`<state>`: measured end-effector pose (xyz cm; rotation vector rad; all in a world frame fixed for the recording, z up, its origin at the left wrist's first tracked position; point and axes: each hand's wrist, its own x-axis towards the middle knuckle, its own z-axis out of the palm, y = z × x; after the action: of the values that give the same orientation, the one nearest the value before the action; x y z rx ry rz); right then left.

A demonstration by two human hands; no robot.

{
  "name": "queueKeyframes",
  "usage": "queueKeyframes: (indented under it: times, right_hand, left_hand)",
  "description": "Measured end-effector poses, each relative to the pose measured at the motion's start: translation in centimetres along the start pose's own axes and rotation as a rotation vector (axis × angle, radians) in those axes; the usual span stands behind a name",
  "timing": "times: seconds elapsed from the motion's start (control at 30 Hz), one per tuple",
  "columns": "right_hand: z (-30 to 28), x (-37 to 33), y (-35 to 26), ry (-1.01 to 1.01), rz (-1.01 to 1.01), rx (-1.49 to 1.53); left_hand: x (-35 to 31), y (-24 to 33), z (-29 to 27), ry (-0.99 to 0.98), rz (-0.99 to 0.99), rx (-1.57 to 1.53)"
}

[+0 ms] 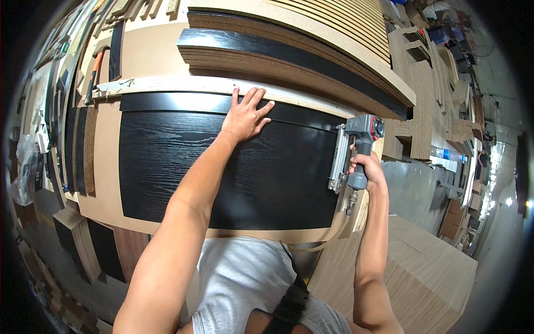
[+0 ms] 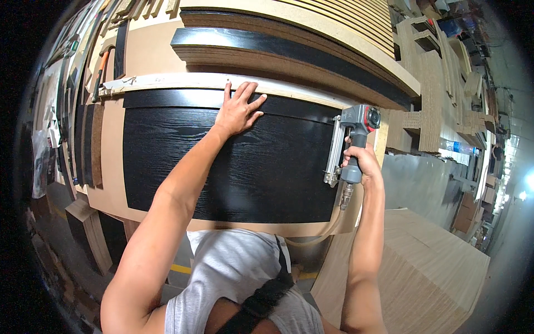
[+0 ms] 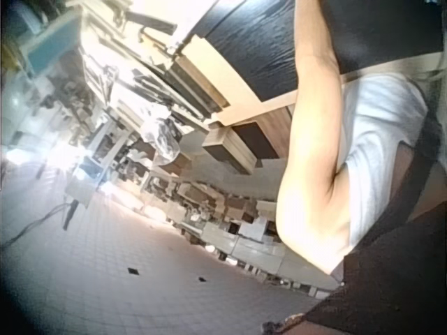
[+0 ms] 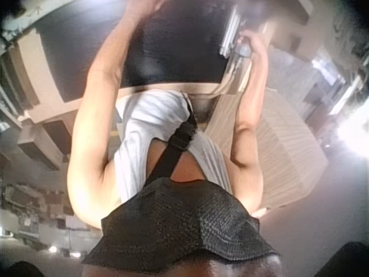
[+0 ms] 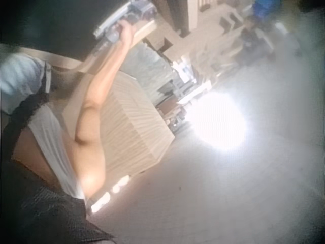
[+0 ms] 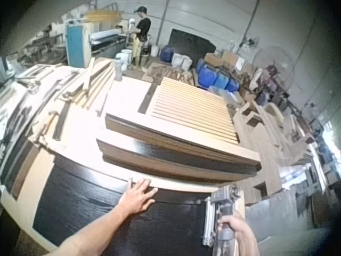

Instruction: The person aligns wooden strips onto a black panel and secures them with a nail gun. They carry the assembled panel to a stack and return to the workbench to repeat the process with a new panel and more wood strips.

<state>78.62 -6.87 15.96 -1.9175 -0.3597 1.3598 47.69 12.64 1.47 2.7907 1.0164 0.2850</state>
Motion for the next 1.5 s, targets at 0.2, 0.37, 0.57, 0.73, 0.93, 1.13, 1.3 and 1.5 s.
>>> queueKeyframes:
  times: [0.2, 0.37, 0.57, 0.73, 0.93, 1.13, 1.3, 1.5]
  right_hand:
    - [1.5, -1.1, 0.2, -0.026, 0.014, 0.089]
    - [5.4, -1.0, 0.1, -0.134, -0.015, 0.070]
    - [10.2, -1.4, -1.4, -0.209, -0.061, 0.038]
    - [11.7, -1.3, -1.7, -0.184, -0.063, -0.003]
    - [12.3, -1.2, -1.8, -0.158, -0.034, -0.063]
    - [13.3, -1.8, -2.3, -0.138, -0.014, -0.098]
    - [15.2, -2.1, -2.3, -0.155, -0.019, -0.002]
    - [20.7, -2.1, -3.0, -0.292, -0.055, -0.002]
  left_hand:
    - [-1.0, -2.5, -0.6, 0.028, -0.005, -0.089]
    - [-5.6, -9.5, -3.4, 0.037, -0.309, 0.052]
    - [-6.9, -10.8, -3.8, 0.042, -0.356, 0.055]
    - [-7.0, -10.9, -3.6, 0.043, -0.344, 0.060]
    - [-7.1, -11.1, -3.5, 0.075, -0.325, 0.058]
    - [-7.3, -11.2, -3.3, 0.080, -0.325, 0.051]
    - [-7.2, -11.2, -3.2, 0.109, -0.296, 0.043]
    - [-7.2, -11.6, -3.3, 0.132, -0.285, 0.016]
